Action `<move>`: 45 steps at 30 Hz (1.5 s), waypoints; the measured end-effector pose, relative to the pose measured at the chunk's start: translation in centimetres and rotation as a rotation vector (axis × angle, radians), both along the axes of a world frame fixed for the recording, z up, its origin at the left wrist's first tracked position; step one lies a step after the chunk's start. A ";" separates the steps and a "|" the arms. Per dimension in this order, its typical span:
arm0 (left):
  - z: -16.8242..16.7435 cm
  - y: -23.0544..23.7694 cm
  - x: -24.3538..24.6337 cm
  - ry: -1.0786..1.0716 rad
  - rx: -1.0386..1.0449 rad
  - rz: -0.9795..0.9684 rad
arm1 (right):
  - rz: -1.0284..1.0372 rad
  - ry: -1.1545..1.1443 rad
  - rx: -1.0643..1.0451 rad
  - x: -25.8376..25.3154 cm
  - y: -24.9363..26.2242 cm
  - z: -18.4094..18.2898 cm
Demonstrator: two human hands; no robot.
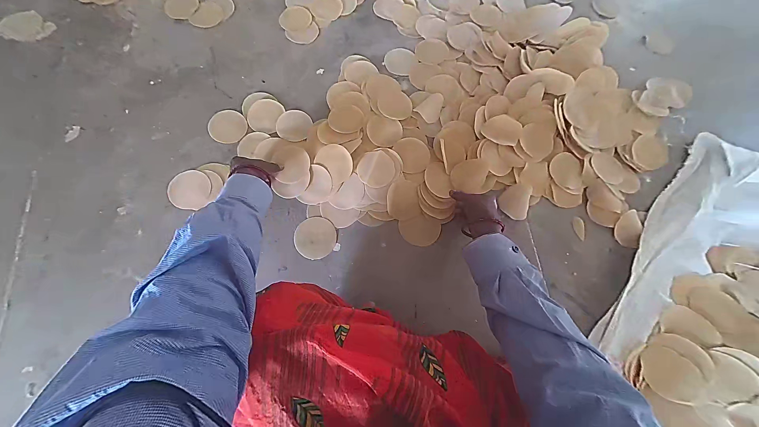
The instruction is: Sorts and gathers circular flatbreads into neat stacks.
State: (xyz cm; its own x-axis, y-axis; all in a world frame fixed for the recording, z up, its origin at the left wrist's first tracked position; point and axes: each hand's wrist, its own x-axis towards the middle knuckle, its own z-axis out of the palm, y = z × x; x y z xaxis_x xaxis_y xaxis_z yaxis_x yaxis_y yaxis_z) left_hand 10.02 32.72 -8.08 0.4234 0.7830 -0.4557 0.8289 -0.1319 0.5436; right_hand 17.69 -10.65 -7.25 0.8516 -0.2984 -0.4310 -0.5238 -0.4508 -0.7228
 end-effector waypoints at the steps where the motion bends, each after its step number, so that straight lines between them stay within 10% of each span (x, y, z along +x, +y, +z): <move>1: 0.4 -0.3 0.0 0.034 -0.010 -0.072 | -0.010 0.017 0.021 0.0 0.2 0.3; 25: 1.4 -5.2 2.4 0.236 0.187 -0.094 | 0.465 0.034 -0.495 0.3 4.7 0.9; 45: 0.7 -8.2 3.1 0.058 -0.083 -0.103 | 0.343 0.078 -0.226 0.7 6.4 0.7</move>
State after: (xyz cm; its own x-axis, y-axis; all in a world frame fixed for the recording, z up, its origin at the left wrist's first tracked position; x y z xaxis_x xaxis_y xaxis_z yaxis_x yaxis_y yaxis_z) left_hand 13.08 24.50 -7.36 0.4712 0.6952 -0.5428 0.8434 -0.1749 0.5081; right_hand 18.41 -4.23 -6.60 0.8857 -0.0976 -0.4540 -0.3646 -0.7517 -0.5496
